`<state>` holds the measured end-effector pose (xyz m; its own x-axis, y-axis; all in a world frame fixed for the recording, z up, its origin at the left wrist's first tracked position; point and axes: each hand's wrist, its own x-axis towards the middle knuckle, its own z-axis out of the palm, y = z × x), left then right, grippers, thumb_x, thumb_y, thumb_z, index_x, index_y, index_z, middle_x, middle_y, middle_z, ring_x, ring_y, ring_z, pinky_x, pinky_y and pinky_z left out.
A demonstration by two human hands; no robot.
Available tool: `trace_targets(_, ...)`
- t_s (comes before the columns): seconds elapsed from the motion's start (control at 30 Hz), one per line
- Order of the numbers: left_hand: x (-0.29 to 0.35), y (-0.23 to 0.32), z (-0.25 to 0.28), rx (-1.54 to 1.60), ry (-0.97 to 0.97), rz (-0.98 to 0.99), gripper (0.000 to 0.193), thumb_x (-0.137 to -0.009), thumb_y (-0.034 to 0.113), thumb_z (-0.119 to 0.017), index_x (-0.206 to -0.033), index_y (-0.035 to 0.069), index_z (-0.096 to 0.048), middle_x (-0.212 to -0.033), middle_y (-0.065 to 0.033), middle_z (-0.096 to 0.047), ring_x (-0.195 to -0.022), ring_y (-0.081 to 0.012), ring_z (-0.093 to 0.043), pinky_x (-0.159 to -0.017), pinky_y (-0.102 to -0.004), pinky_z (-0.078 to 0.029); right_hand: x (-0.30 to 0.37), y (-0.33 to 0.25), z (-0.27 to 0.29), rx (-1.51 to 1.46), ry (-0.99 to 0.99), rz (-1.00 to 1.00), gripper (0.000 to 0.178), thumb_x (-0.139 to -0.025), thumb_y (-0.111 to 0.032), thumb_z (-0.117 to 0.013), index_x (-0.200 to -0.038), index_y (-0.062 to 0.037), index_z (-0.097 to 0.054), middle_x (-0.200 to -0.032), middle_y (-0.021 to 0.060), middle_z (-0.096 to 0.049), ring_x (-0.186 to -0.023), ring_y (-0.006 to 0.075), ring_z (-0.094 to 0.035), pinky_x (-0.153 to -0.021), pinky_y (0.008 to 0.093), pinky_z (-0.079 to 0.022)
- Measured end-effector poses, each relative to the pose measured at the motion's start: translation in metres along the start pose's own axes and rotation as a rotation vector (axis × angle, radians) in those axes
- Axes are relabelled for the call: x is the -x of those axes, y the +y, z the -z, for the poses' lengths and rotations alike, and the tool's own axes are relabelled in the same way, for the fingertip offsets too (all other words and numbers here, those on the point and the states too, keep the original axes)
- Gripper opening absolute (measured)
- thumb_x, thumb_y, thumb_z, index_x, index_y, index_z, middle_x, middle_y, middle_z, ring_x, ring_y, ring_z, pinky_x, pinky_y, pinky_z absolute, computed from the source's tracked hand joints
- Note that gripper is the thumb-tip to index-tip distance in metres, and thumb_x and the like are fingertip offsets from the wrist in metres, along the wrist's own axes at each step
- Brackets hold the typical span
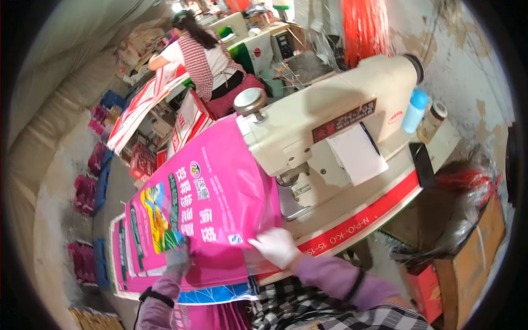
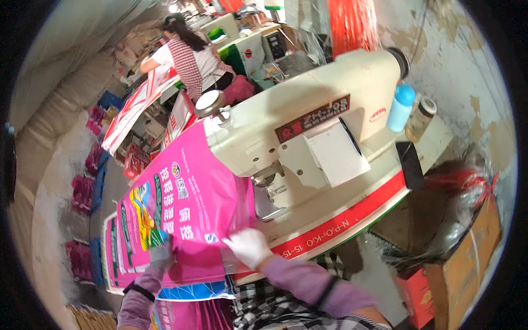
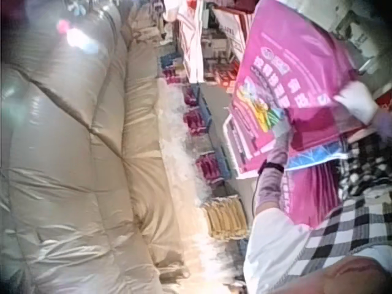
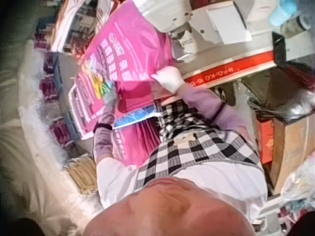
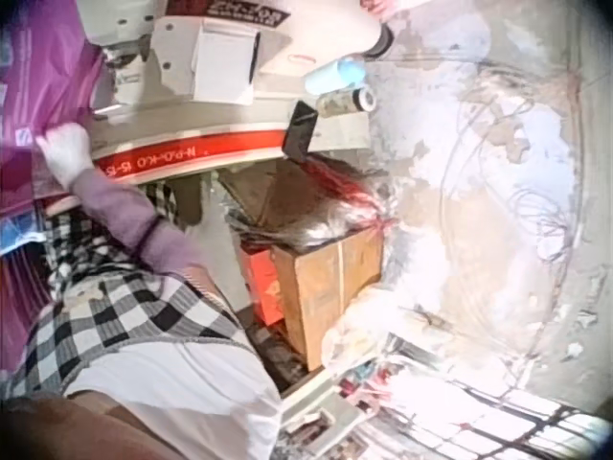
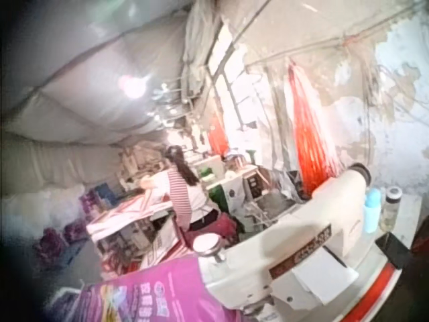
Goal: Sewing large industrial fertilizer bags using a sewing machine.
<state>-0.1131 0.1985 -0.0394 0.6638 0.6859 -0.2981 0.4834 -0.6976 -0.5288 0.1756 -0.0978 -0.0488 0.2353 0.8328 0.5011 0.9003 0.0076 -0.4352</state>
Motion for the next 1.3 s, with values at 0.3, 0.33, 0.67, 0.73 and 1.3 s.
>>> trace_targets(0.3, 0.15, -0.167, -0.003, 0.111, -0.272, 0.459, 0.061, -0.088, 0.014, -0.058, -0.145, 0.014, -0.039, -0.119, -0.0152, -0.062, -0.096, -0.0329, -0.067, -0.082, -0.0427, -0.053, -0.067, -0.056, 0.044, -0.51, 0.131, -0.236, 0.063, -0.08, -0.029, -0.074, -0.136, -0.0101, -0.051, -0.122, 0.0158, -0.061, -0.118, 0.0323, -0.055, -0.103, 0.0412, -0.041)
trace_targets(0.33, 0.146, -0.155, 0.014, 0.288, 0.012, 0.298, 0.059, -0.089, 0.018, -0.059, -0.144, 0.011, -0.039, -0.127, -0.0167, -0.058, -0.108, -0.0331, -0.062, -0.09, -0.0424, -0.05, -0.068, -0.028, 0.006, -0.152, 0.259, -0.37, 0.075, -0.078, -0.02, -0.075, -0.142, -0.0042, -0.04, -0.109, 0.0194, -0.066, -0.1, 0.0298, -0.064, -0.091, 0.0438, -0.048)
trace_targets(0.67, -0.022, 0.041, 0.057, 0.637, 0.147, 0.388, 0.068, -0.094, 0.061, -0.034, -0.151, 0.024, -0.029, -0.159, -0.0137, -0.021, -0.143, -0.0426, -0.022, -0.112, -0.0663, -0.013, -0.002, -0.022, -0.04, -0.21, -0.364, 0.296, 0.016, -0.084, -0.029, -0.065, -0.082, -0.0137, -0.065, -0.07, 0.0085, -0.06, -0.061, 0.0287, -0.063, -0.055, 0.0395, -0.05)
trace_targets(0.73, -0.02, 0.039, 0.052, 0.636, 0.192, 0.415, 0.072, -0.092, 0.063, -0.037, -0.151, 0.024, -0.03, -0.159, -0.0124, -0.023, -0.144, -0.0412, -0.02, -0.112, -0.067, -0.011, -0.011, -0.028, 0.008, -0.264, -0.397, 0.24, 0.012, -0.083, -0.026, -0.066, -0.084, -0.0142, -0.067, -0.077, 0.0075, -0.063, -0.069, 0.0279, -0.065, -0.061, 0.0381, -0.052)
trace_targets(1.3, 0.363, 0.139, -0.111, 1.858, 0.356, 0.879, 0.046, -0.098, 0.024, -0.054, -0.132, -0.006, -0.051, -0.111, -0.0157, -0.065, -0.098, -0.026, -0.062, -0.084, -0.0359, -0.05, -0.025, -0.07, -0.037, -0.843, -0.236, -0.278, 0.044, -0.092, -0.027, -0.061, -0.132, -0.01, -0.057, -0.117, 0.0152, -0.066, -0.104, 0.0298, -0.064, -0.093, 0.0361, -0.049)
